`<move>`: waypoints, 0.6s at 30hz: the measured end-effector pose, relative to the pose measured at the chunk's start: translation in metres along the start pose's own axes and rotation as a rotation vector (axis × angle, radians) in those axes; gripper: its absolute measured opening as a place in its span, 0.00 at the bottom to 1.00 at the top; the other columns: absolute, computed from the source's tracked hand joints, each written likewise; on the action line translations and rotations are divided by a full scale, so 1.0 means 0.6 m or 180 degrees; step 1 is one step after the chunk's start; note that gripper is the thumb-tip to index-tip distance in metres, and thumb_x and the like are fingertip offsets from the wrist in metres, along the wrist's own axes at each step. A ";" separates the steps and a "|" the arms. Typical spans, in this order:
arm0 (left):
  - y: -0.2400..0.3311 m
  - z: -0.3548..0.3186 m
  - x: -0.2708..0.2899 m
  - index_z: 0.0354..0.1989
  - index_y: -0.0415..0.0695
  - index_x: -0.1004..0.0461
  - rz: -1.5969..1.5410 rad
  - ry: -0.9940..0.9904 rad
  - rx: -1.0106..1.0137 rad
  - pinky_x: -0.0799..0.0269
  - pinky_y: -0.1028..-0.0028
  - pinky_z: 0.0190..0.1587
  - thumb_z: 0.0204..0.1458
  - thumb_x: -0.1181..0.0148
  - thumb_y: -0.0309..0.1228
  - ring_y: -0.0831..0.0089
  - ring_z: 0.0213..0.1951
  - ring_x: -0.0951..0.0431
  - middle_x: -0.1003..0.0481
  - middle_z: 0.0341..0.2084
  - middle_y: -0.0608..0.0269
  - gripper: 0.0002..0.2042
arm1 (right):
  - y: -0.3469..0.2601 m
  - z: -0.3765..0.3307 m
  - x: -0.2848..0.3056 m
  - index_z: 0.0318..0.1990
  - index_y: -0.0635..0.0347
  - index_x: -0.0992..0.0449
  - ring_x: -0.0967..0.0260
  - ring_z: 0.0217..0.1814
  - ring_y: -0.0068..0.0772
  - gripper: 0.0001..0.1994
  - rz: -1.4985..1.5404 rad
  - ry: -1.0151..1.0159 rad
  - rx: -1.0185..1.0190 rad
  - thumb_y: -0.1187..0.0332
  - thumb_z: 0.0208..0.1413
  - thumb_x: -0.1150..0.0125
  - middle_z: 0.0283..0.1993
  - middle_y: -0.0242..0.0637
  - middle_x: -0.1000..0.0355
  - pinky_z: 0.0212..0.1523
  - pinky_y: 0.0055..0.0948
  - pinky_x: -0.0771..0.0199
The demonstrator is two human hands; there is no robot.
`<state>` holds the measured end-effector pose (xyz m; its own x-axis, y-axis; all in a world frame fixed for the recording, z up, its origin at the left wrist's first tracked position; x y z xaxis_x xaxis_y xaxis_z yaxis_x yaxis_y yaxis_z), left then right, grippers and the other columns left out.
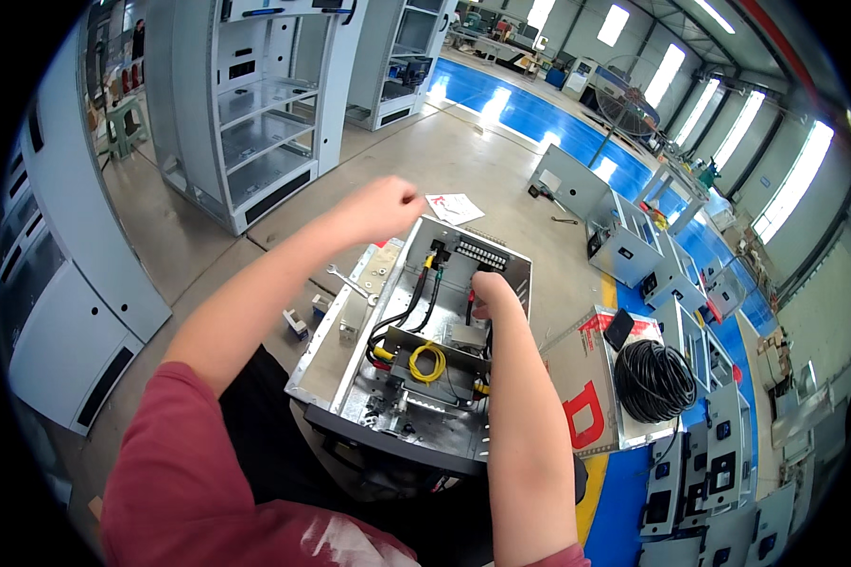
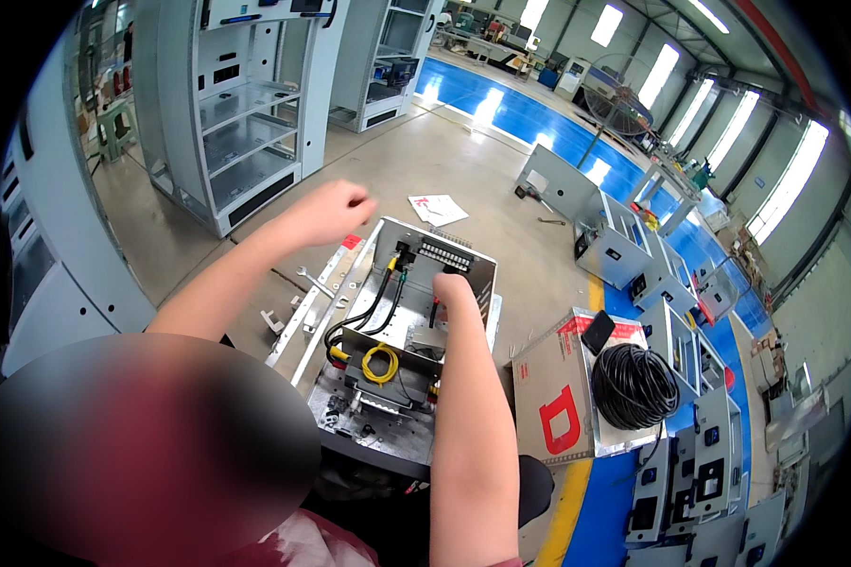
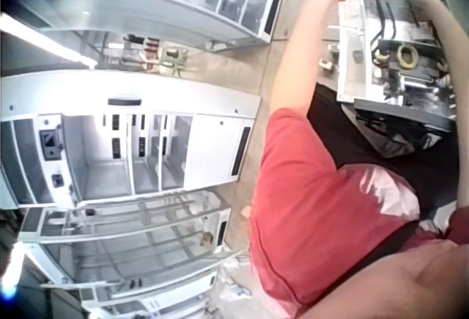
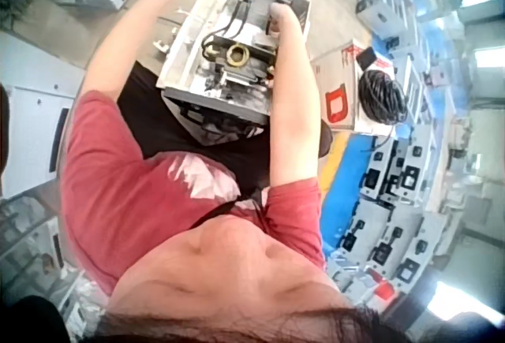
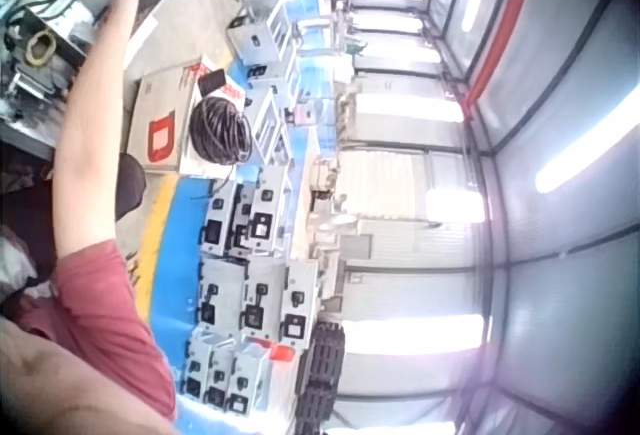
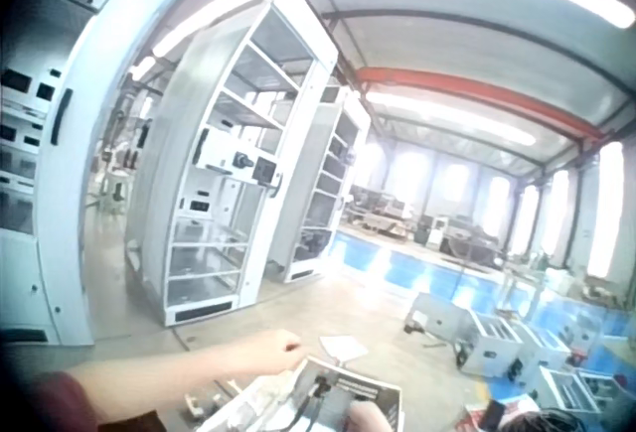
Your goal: The person unpacks a small metal electrical component and installs it into an open electrical cabinet. They connect yellow and black cables to the component and use a wrench to tighten connections inside the cabinet.
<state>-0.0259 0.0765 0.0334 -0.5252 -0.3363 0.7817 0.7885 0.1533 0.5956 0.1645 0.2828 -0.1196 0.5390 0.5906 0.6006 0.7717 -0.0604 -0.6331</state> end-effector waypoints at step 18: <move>-0.393 -0.011 -0.204 0.35 0.42 0.21 0.1280 -0.0420 -0.0809 0.26 0.54 0.51 0.56 0.46 0.29 0.51 0.48 0.22 0.19 0.36 0.51 0.08 | -0.045 -0.052 0.036 0.43 0.71 0.18 0.15 0.38 0.48 0.17 -0.0988 -0.0268 -0.0257 0.69 0.59 0.51 0.44 0.52 0.17 0.40 0.40 0.13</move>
<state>-0.1456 0.0756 -0.2038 -0.1863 -0.1740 0.9670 0.9816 0.0097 0.1909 0.1659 0.2720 -0.0747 0.2466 0.6551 0.7142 0.9208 0.0714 -0.3835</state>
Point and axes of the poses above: each hand's wrist, its own z-axis towards the middle knuckle, its own x-axis out of the back of the hand, y = z × x, the point moved 2 cm from there along z, towards the middle knuckle
